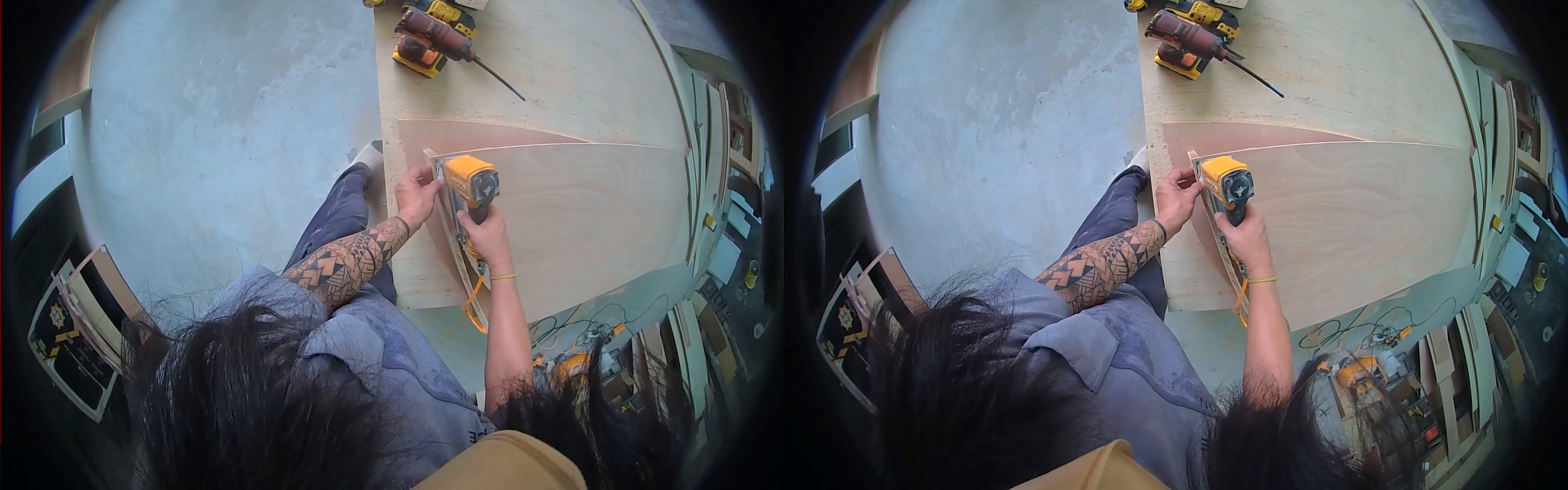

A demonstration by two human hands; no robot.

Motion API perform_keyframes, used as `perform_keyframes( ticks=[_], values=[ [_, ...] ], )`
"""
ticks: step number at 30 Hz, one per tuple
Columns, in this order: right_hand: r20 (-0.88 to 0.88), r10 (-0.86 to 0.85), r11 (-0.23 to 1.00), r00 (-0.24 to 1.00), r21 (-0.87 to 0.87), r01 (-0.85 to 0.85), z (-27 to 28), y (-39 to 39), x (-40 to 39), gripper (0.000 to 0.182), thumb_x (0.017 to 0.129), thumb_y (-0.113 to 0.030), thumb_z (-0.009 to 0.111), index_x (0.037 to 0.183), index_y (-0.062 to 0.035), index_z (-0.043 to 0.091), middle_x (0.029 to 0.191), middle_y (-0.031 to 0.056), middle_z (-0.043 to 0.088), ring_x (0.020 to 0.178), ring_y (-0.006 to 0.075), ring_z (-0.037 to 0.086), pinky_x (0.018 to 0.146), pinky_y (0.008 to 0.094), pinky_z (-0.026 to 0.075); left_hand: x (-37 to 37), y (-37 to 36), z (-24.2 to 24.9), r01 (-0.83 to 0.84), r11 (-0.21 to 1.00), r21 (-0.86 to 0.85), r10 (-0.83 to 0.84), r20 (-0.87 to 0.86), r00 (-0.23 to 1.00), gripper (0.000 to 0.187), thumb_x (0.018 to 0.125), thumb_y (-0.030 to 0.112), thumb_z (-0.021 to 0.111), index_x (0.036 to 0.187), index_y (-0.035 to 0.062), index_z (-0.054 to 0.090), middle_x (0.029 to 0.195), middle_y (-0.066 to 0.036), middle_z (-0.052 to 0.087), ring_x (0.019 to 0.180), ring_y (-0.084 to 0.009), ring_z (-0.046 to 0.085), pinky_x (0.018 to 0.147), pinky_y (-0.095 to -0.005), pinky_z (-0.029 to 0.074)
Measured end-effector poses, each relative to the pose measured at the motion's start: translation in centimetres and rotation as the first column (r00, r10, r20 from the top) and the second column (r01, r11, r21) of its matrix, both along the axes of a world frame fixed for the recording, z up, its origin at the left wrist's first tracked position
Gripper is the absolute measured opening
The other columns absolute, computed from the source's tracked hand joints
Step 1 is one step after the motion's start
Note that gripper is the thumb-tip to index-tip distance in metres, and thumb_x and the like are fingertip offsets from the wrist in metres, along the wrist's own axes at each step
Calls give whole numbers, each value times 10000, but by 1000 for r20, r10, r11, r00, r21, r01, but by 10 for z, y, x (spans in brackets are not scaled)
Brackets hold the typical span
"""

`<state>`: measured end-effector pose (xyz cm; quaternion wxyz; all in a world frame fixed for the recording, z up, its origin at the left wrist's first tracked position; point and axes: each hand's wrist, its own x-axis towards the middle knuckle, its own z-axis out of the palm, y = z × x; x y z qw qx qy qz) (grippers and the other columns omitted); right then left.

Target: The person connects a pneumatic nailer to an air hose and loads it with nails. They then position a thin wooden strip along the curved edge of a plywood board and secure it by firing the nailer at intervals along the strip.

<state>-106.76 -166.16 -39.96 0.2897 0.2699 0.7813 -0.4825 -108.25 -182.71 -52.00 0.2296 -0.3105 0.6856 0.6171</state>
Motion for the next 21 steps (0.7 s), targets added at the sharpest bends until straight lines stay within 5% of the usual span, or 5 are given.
perform_keyframes(
  ticks=[10, 12, 16, 18, 21],
  values=[
    [4, 89, 996, 996, 7, -89, -11, 4, -2, 422, 860, -267, 808, 1064, 90, 712, 869, 203, 753, 803, 275, 731, 791, 408, 574, 0, -2, -1, -38, 997, 73, 39, -6, 999, 322, 888, 58, 818, 1185, -17, 720, 1080, -129, 791, 983, -193, 757, 883, -327, 613],
    [-69, 50, 999, 996, -9, -50, -16, 5, 2, 295, 896, -213, 805, 968, 43, 678, 708, 32, 652, 600, 130, 606, 586, 326, 496, 0, -1, -2, -30, 998, 58, 30, 2, 1000, 329, 887, 22, 807, 1202, -18, 720, 1079, -117, 795, 974, -175, 752, 877, -311, 613],
    [-72, 49, 998, 996, -34, -51, -14, 4, 2, 277, 900, -204, 799, 953, 40, 680, 708, 30, 651, 598, 120, 602, 579, 314, 488, 5, 0, -8, -54, 996, 75, 54, 0, 999, 344, 889, 47, 811, 1214, -19, 719, 1097, -129, 797, 985, -184, 757, 890, -315, 612],
    [29, 45, 999, 999, -11, -45, -11, 4, -2, 399, 864, -247, 807, 1057, 88, 712, 870, 168, 764, 795, 229, 720, 776, 388, 567, 5, 1, -10, -47, 997, 59, 47, 1, 999, 349, 890, 55, 812, 1219, -18, 719, 1099, -133, 797, 989, -187, 758, 894, -317, 612],
    [34, 87, 995, 996, 35, -88, -6, 3, -6, 397, 866, -245, 804, 1053, 92, 711, 850, 165, 760, 776, 230, 721, 763, 385, 568, 5, 1, -8, -9, 1000, 3, 9, -16, 1000, 359, 886, 66, 816, 1220, -21, 718, 1099, -140, 795, 996, -195, 759, 898, -322, 612]
  ],
)
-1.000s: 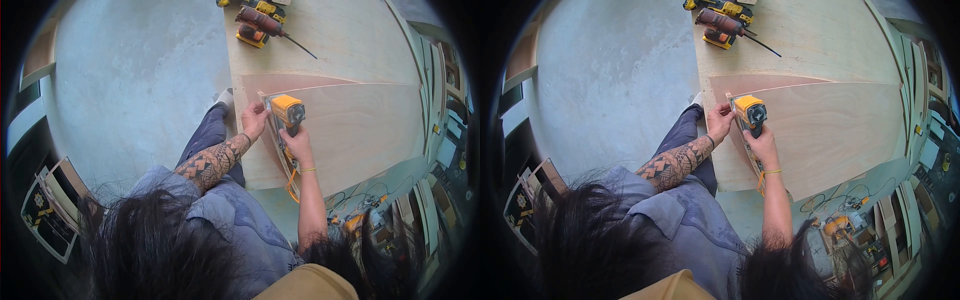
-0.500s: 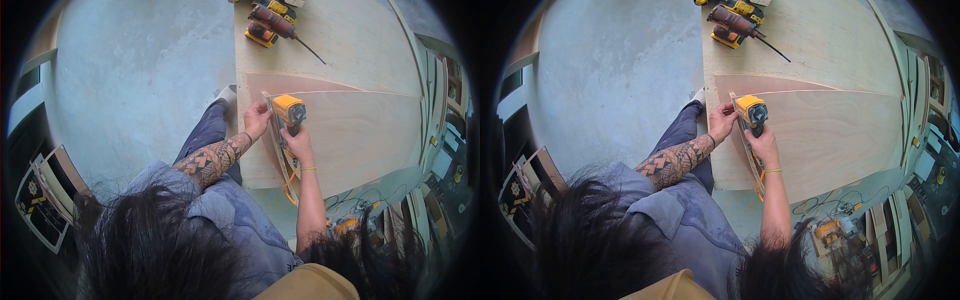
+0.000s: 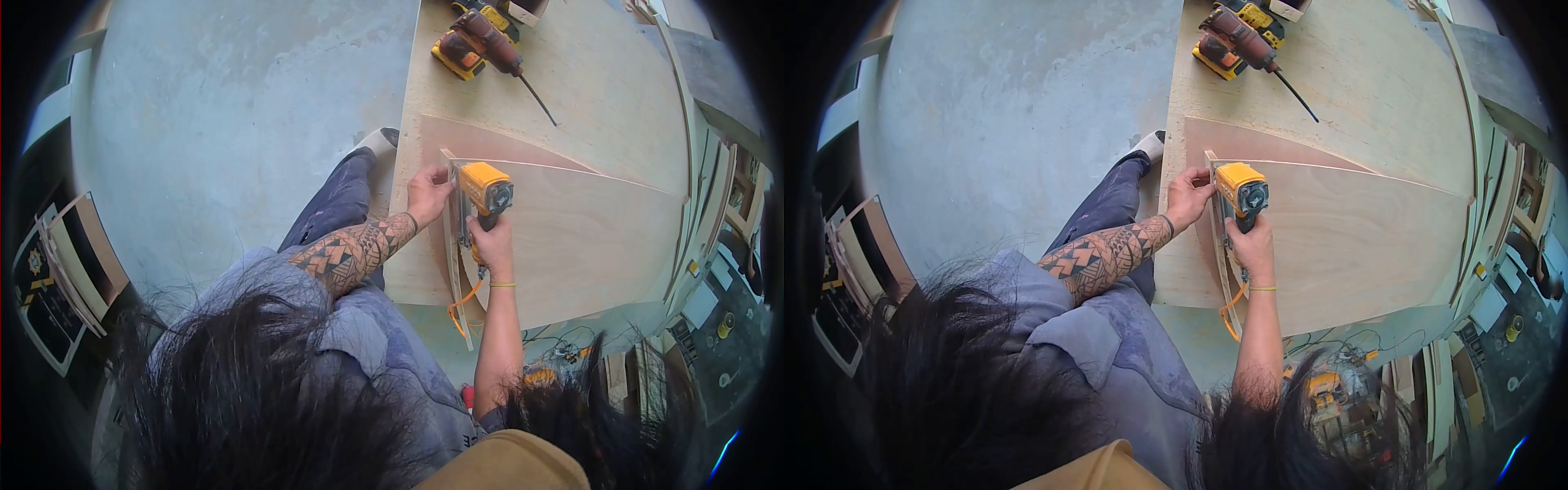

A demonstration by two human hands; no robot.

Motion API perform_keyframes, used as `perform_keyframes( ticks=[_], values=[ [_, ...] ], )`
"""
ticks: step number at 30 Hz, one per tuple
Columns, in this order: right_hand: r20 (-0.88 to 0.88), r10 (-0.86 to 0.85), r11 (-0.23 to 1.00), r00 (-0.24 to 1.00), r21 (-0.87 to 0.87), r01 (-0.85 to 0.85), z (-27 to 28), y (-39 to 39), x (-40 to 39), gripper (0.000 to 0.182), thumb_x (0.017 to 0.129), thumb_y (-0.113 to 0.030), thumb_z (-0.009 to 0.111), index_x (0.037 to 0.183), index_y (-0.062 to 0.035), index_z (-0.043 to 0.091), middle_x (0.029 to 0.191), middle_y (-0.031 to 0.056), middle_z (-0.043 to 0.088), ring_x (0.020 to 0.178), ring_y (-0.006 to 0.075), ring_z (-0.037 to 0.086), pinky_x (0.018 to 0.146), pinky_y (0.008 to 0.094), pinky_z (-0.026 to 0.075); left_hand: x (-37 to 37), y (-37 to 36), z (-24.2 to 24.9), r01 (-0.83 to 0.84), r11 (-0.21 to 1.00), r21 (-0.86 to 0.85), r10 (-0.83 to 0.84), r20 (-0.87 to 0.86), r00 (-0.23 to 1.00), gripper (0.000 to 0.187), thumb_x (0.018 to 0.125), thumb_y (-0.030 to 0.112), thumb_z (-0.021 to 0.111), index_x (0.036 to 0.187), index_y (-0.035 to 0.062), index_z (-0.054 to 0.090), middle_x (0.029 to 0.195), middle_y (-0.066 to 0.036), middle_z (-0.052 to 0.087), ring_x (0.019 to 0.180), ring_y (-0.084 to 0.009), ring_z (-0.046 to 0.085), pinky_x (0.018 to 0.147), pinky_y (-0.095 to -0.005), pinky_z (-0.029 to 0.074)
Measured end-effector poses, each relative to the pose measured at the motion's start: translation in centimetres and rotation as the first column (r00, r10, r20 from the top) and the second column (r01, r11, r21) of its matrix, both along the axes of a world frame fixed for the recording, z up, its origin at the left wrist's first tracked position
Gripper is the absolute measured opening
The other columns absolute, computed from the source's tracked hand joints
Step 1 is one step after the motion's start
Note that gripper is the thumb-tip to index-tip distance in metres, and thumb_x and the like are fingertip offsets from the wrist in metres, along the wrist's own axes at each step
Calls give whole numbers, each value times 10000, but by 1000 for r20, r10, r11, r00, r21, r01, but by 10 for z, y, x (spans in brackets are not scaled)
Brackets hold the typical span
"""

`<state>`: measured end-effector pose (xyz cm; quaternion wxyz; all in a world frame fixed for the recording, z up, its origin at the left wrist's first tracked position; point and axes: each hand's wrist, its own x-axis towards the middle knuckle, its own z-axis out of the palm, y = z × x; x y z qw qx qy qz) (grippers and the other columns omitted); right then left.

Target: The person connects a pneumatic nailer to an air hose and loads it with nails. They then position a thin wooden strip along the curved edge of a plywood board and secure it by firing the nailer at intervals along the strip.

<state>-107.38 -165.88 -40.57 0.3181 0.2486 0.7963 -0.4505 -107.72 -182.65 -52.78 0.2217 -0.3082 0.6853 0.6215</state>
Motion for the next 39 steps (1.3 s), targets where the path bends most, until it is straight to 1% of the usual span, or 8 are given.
perform_keyframes(
  ticks=[7, 9, 13, 15, 19, 28, 30, 39],
  values=[
    [-67, 5, 1000, 998, 9, -4, 3, -4, -4, 315, 887, -192, 787, 1035, 73, 706, 737, 51, 672, 653, 136, 612, 622, 337, 499, 1, -1, -1, 1, 1000, 2, -1, 4, 1000, 380, 872, 113, 837, 1209, -19, 724, 1091, -152, 786, 993, -218, 759, 895, -337, 610],
    [-34, 18, 1000, 999, 20, -17, 4, -4, -5, 371, 866, -231, 793, 1022, 95, 711, 823, 186, 750, 746, 253, 720, 730, 402, 562, 2, 0, -4, -15, 1000, 13, 15, -14, 1000, 395, 860, 152, 853, 1198, -14, 732, 1084, -166, 781, 992, -245, 762, 893, -357, 610],
    [-74, 11, 1000, 997, 5, -11, 2, -3, -3, 362, 867, -221, 789, 1020, 97, 710, 821, 188, 749, 748, 256, 722, 728, 403, 562, 4, 2, -8, -32, 998, 45, 32, -2, 999, 391, 864, 147, 851, 1199, -15, 730, 1077, -163, 785, 980, -239, 764, 885, -354, 612],
    [-45, 43, 999, 998, 13, -43, 1, -3, -3, 279, 914, -161, 734, 1138, 6, 726, 816, 55, 702, 708, 138, 635, 667, 346, 523, 4, 2, -7, -38, 998, 50, 38, -6, 999, 391, 865, 146, 851, 1200, -15, 730, 1077, -163, 787, 976, -238, 765, 884, -353, 613],
    [-88, 37, 999, 995, 5, -36, 4, -5, -4, 297, 909, -165, 741, 1138, 23, 718, 821, 60, 706, 715, 143, 639, 669, 348, 524, 2, 1, -3, -35, 997, 64, 35, 15, 999, 401, 864, 150, 854, 1206, -18, 729, 1094, -163, 786, 988, -231, 763, 888, -351, 611],
    [-282, -128, 946, 951, 254, 203, 3, 14, 36, 329, 893, -252, 793, 1013, 47, 729, 881, 254, 750, 831, 423, 747, 765, 465, 572, -4, -1, -1, 18, 1000, 11, -19, 20, 1000, 422, 865, 93, 873, 1230, -32, 704, 1093, -137, 786, 979, -184, 743, 898, -320, 606],
    [-124, -29, 830, 992, 550, 94, -5, 34, 42, 388, 908, -293, 807, 1149, 2, 735, 958, 285, 744, 925, 494, 716, 796, 532, 569, -7, -3, 6, 62, 998, 15, -62, 21, 998, 421, 867, 95, 874, 1231, -30, 703, 1092, -132, 784, 982, -184, 741, 900, -320, 605],
    [-278, -32, 785, 960, 587, 196, -51, 66, 84, 750, 899, -247, 835, 1530, -35, 491, 1183, 285, 712, 1095, 479, 680, 914, 540, 552, -2, -9, -12, 130, 991, -41, -131, -32, 991, 457, 862, 157, 893, 1219, -26, 674, 1079, -110, 736, 940, -187, 708, 787, -325, 590]
  ],
)
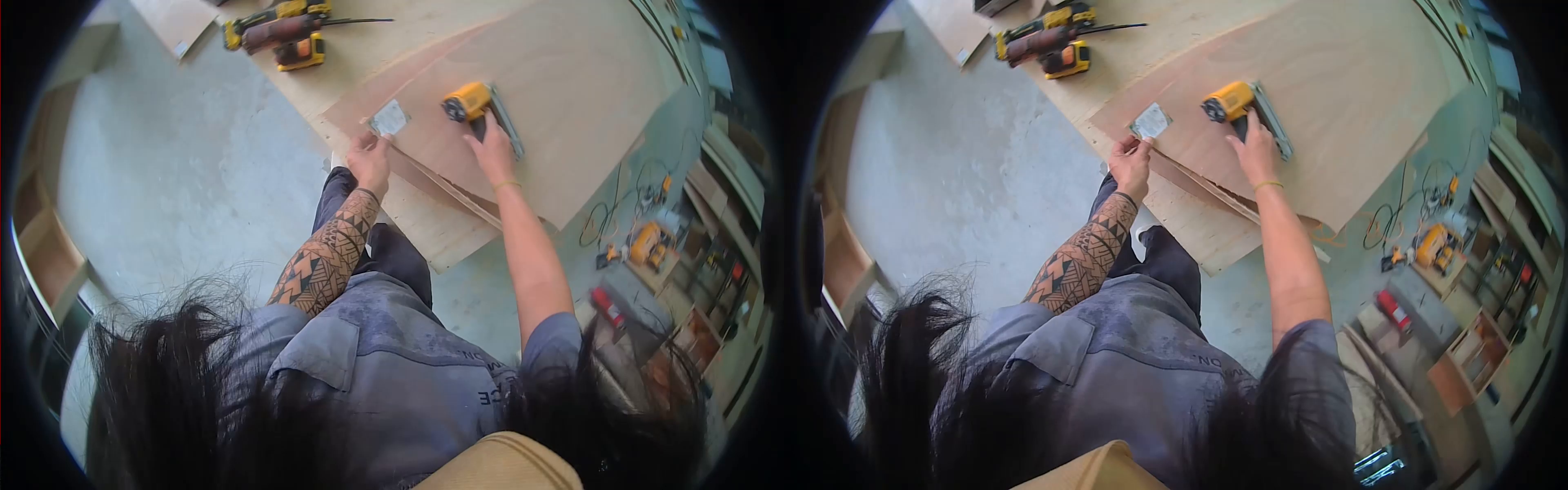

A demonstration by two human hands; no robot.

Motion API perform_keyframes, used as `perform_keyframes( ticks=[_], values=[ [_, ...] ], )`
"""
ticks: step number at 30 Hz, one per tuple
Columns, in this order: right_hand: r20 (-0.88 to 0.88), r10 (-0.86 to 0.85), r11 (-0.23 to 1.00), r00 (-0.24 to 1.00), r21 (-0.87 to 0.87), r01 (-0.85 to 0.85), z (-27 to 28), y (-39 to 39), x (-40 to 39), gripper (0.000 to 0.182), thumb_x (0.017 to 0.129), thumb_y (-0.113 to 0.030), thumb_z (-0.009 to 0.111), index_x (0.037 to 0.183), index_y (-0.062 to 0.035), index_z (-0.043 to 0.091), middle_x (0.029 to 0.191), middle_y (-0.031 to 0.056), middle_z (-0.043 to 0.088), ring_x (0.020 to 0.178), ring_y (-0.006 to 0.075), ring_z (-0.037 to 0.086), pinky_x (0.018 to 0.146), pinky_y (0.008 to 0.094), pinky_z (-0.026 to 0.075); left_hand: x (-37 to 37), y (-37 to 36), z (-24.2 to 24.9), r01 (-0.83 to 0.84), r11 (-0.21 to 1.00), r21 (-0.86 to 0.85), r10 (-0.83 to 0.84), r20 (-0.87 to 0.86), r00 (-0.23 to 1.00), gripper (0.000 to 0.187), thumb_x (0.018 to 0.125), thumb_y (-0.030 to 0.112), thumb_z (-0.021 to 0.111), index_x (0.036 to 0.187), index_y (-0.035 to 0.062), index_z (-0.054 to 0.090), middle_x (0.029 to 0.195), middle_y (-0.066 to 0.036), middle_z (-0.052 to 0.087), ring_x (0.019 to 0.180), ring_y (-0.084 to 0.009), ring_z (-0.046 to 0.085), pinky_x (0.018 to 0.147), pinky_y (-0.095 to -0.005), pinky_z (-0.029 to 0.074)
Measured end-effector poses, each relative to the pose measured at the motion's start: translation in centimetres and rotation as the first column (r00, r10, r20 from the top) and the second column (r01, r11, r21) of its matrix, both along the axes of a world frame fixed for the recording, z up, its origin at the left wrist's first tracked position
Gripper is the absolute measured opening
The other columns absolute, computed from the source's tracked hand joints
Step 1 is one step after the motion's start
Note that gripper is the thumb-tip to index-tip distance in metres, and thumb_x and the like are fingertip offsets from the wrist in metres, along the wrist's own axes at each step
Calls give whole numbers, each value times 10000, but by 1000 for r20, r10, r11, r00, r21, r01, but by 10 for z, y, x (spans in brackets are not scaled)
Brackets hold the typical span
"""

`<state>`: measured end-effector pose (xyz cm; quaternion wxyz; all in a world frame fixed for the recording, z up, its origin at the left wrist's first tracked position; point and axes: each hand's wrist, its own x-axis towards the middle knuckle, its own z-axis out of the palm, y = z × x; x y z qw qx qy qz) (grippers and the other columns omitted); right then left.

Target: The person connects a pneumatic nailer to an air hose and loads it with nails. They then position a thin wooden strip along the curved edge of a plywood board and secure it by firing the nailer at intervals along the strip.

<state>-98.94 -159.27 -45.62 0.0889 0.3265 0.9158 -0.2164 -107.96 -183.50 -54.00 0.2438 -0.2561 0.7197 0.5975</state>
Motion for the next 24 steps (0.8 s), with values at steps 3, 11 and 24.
perform_keyframes(
  ticks=[3, 11, 24],
  values=[
    [71, -87, 996, 994, 35, 84, -7, -21, 1, 757, 888, -232, 844, 1532, -43, 494, 1264, 258, 673, 1171, 464, 652, 981, 524, 541, -3, -4, -13, -21, 994, 103, 16, 56, 998, 461, 876, 139, 893, 1223, 2, 622, 1096, -88, 684, 915, -172, 680, 691, -308, 586],
    [-467, -244, 949, 850, 66, 309, 27, -94, 57, 671, 872, -176, 800, 1472, -44, 530, 1361, 236, 555, 1349, 439, 478, 1162, 558, 386, -17, -11, -7, 63, 980, 190, -67, 17, 998, 476, 937, 95, 824, 1301, 21, 526, 1261, -116, 605, 1074, -228, 649, 824, -394, 616],
    [317, -803, 329, 504, -470, 819, 23, -262, 435, 506, 910, -378, 773, 1242, -1, 716, 1175, 252, 746, 1141, 404, 702, 1011, 469, 545, -30, -12, -3, 201, 978, 48, -198, -60, 978, 445, 994, 154, 774, 1313, -18, 515, 1237, -158, 618, 1092, -266, 666, 925, -454, 663]
  ],
)
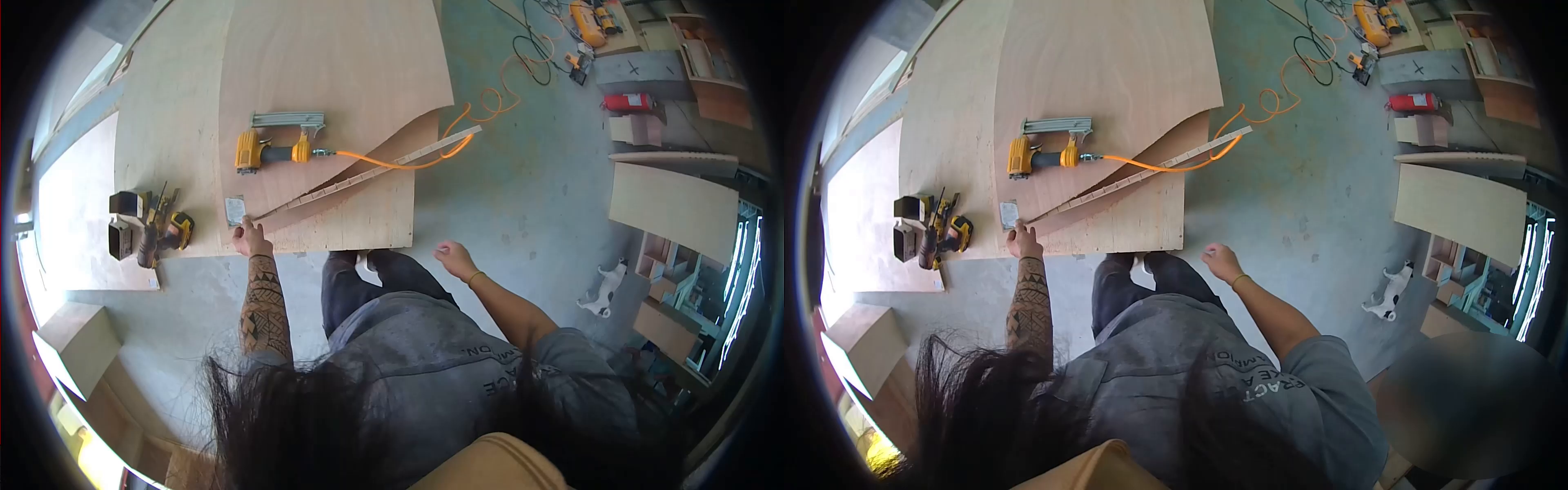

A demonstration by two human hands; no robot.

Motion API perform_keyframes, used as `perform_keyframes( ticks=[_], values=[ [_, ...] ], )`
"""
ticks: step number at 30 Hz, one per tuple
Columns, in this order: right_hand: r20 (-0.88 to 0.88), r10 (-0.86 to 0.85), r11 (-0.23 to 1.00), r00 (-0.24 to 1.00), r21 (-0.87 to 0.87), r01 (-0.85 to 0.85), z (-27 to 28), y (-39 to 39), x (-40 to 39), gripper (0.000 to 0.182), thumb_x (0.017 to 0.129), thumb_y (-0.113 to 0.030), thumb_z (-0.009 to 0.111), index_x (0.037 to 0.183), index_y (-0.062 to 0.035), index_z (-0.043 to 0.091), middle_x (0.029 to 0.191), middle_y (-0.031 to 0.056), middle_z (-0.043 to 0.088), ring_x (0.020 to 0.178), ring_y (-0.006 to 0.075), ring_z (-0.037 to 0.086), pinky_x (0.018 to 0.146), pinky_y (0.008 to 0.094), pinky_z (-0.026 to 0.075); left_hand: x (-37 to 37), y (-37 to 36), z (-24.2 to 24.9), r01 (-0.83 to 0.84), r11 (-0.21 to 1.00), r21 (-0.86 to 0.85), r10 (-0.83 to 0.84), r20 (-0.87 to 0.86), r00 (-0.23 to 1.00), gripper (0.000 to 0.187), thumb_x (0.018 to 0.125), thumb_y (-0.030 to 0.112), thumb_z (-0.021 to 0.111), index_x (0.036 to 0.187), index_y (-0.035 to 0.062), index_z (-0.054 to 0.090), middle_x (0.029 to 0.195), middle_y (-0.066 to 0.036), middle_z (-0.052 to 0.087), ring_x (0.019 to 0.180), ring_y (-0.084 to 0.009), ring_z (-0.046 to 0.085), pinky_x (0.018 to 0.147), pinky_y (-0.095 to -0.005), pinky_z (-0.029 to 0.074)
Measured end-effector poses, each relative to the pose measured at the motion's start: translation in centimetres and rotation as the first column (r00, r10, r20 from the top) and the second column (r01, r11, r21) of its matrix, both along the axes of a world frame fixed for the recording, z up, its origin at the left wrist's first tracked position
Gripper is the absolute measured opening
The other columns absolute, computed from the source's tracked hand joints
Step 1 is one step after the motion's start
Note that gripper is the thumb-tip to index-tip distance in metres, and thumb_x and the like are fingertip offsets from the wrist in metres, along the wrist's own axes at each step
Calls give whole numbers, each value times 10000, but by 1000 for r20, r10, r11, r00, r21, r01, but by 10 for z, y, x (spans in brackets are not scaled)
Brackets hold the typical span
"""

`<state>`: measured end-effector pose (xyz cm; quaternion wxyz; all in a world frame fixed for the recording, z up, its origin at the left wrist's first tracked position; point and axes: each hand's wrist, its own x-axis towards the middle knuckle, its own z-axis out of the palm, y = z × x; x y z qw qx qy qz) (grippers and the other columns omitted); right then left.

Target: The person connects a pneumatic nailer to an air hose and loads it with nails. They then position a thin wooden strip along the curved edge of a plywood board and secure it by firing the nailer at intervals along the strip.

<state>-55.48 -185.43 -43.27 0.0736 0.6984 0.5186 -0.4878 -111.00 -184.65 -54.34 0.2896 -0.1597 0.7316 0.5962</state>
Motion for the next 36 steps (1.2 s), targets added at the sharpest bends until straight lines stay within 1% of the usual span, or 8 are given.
perform_keyframes(
  ticks=[10, 13, 15, 20, 23, 26, 28, 36],
  values=[
    [-126, -600, 757, 790, 227, 612, 12, 170, -41, 936, 901, -333, 811, 1594, 70, 328, 1576, 349, 447, 1468, 421, 482, 1184, 474, 434, 30, 0, 23, -15, 999, 47, 13, 40, 999, 593, 1054, 330, 704, 1433, -63, 473, 1392, -213, 588, 1289, -350, 613, 1067, -505, 590],
    [-70, -480, 723, 874, 532, 440, -18, 220, -25, 970, 852, -307, 853, 1602, 16, 330, 1650, 327, 329, 1528, 437, 366, 1229, 498, 376, 49, -4, 26, -78, 996, 39, 72, 126, 989, 583, 1058, 352, 693, 1434, -39, 476, 1419, -193, 569, 1305, -372, 606, 1080, -506, 574],
    [336, 80, 786, 939, 558, -267, -1, 249, -8, 874, 811, -301, 881, 1539, -61, 461, 1658, 282, 321, 1516, 449, 351, 1235, 523, 355, 70, -4, 27, 28, 999, -26, -23, 199, 980, 543, 1061, 335, 685, 1431, -8, 483, 1420, -184, 558, 1315, -379, 605, 1073, -498, 571],
    [363, 567, 594, 740, 443, -672, 20, 279, 55, 307, 919, -328, 785, 841, -40, 711, 1406, 238, 616, 1361, 449, 536, 1119, 520, 461, 152, 17, 35, 118, 993, -7, -114, 192, 975, 451, 1073, 274, 659, 1405, 16, 496, 1392, -178, 566, 1288, -357, 619, 1055, -483, 569],
    [173, 549, 802, 818, 168, -574, -15, 270, 109, 526, 1032, -423, 651, 698, -22, 715, 1052, 226, 744, 992, 439, 726, 853, 537, 583, 218, 43, 41, 102, 994, 27, -105, 204, 973, 409, 1079, 278, 650, 1378, 28, 527, 1348, -158, 579, 1238, -351, 639, 1016, -475, 584],
    [-5, -202, 974, 979, -107, 200, -58, 257, 159, 509, 1068, -442, 566, 843, -10, 713, 880, 200, 744, 716, 396, 736, 743, 536, 608, 285, 73, 46, 82, 995, 59, -95, 279, 956, 443, 1088, 328, 634, 1389, 20, 527, 1331, -168, 580, 1225, -359, 644, 1007, -479, 588],
    [105, -817, 527, 567, -262, 808, -80, 259, 173, 330, 1066, -331, 565, 1115, -17, 654, 959, 168, 753, 837, 360, 755, 825, 570, 600, 316, 89, 45, 6, 997, 74, -31, 337, 941, 532, 1088, 399, 621, 1433, 11, 501, 1397, -209, 557, 1261, -385, 632, 1018, -497, 580],
    [2, -473, 799, 881, -420, 430, -149, 310, 174, 300, 1046, -233, 674, 1268, -66, 561, 1050, 110, 710, 968, 301, 722, 1016, 553, 550, 361, 144, 65, -38, 988, 149, -18, 358, 934, 808, 1064, 491, 639, 1617, 10, 297, 1576, -261, 446, 1373, -414, 567, 1082, -503, 533]
  ],
)
